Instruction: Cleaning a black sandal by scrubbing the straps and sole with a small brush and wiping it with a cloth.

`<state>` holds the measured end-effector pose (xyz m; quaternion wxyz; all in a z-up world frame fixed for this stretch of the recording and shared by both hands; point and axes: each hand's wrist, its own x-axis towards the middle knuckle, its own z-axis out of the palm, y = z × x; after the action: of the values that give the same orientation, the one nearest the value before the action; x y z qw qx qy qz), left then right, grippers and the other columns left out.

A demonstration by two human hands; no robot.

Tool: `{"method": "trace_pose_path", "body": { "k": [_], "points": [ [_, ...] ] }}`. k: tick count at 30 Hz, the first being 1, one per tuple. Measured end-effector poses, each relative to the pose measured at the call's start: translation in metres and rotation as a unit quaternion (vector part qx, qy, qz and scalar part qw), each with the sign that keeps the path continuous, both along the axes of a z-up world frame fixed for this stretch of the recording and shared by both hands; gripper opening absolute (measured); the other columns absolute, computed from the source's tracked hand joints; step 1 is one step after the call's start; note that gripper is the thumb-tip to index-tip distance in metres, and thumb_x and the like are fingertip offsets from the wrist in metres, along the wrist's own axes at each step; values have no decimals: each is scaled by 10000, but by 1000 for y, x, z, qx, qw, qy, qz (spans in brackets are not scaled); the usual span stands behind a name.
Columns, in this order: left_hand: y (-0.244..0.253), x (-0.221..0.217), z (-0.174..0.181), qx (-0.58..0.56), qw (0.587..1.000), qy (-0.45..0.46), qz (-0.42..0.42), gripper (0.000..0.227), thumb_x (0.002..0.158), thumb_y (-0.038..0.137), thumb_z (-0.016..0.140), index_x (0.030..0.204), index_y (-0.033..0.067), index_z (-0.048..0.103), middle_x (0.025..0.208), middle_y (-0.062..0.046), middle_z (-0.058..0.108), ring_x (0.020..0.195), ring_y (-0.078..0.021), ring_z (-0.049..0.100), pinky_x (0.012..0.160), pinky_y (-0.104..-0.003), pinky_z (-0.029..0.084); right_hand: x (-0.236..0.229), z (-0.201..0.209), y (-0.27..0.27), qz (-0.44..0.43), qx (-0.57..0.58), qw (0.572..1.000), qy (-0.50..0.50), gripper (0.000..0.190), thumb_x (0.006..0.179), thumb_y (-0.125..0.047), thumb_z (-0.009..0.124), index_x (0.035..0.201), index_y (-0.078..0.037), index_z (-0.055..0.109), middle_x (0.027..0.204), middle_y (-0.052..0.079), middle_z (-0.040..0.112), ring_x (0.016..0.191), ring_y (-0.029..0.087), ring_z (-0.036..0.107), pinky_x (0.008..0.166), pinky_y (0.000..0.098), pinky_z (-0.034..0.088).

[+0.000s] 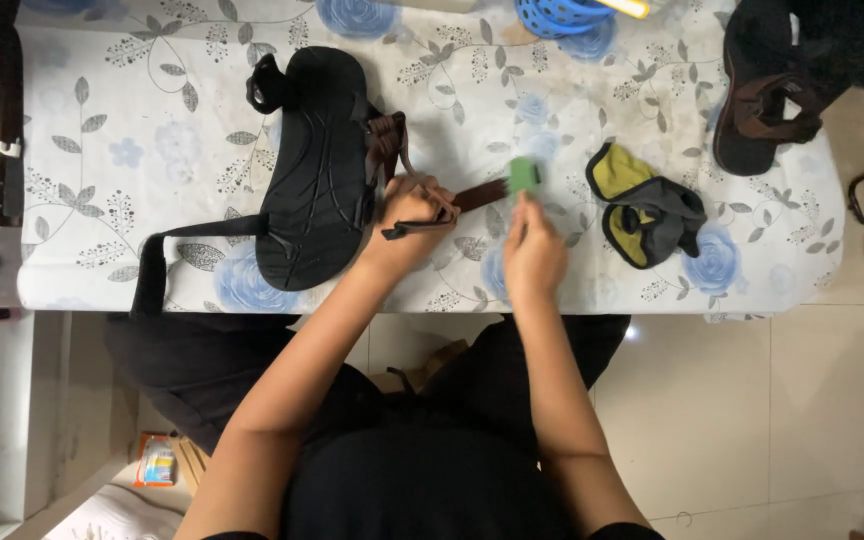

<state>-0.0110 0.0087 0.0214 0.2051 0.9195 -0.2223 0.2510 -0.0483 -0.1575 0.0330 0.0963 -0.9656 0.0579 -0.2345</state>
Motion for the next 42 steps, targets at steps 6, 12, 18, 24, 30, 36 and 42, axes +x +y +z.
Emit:
{"method": "trace_pose_path", "body": {
  "k": [6, 12, 18, 24, 30, 36, 42],
  "points": [
    [9, 14, -30, 43, 995, -73, -60, 183, 717, 175, 599, 604, 143, 459, 531, 5, 461, 529, -164, 456, 662, -307, 365, -25, -5, 4, 56, 60, 996, 45, 172, 819, -195, 572, 971, -231, 643, 736, 21, 673, 686, 276, 656, 580, 408, 518],
    [6, 28, -66, -32, 991, -109, -71, 67, 717, 152, 629, 714, 139, 564, 608, -15, 518, 572, -174, 510, 648, -275, 399, -18, -4, 13, 9, 60, 997, 46, 130, 791, -182, 582, 898, -239, 632, 711, 30, 672, 674, 282, 658, 593, 401, 519],
    [19, 14, -15, -35, 989, -114, -84, 191, 678, 143, 656, 587, 133, 489, 570, 15, 455, 520, -144, 418, 620, -242, 350, -22, -18, -12, 28, 7, 1000, 3, 199, 817, -165, 574, 985, -231, 658, 738, 36, 677, 663, 275, 656, 576, 401, 514],
    [8, 16, -37, -64, 991, -79, -86, 188, 659, 192, 694, 589, 151, 524, 620, 20, 482, 574, -153, 459, 629, -279, 366, -36, -9, 29, 67, 75, 994, 31, 114, 804, -205, 611, 896, -226, 674, 722, 26, 677, 665, 259, 659, 589, 350, 516],
    [7, -2, -2, -73, 997, 29, -23, 306, 831, 152, 537, 584, 56, 384, 671, -9, 413, 628, -58, 349, 717, -220, 272, -13, -6, -20, -5, 14, 1000, 26, 254, 866, -153, 538, 1080, -241, 645, 777, 65, 678, 644, 271, 654, 616, 367, 525],
    [-16, -3, -10, -26, 992, -83, 90, 175, 724, 90, 554, 604, 69, 429, 700, -9, 425, 631, -35, 405, 667, -173, 301, -49, 7, 49, 60, 100, 988, 100, 245, 866, -224, 536, 1087, -276, 627, 844, 71, 685, 722, 297, 657, 636, 438, 518],
    [-19, 32, -123, -41, 995, -89, -14, 162, 627, 309, 586, 586, 241, 445, 659, 95, 400, 556, -44, 368, 617, -238, 309, -6, -28, -28, -84, -50, 995, 9, 241, 861, -278, 541, 1083, -338, 613, 722, 30, 676, 605, 262, 652, 582, 402, 536]
  ]
}}
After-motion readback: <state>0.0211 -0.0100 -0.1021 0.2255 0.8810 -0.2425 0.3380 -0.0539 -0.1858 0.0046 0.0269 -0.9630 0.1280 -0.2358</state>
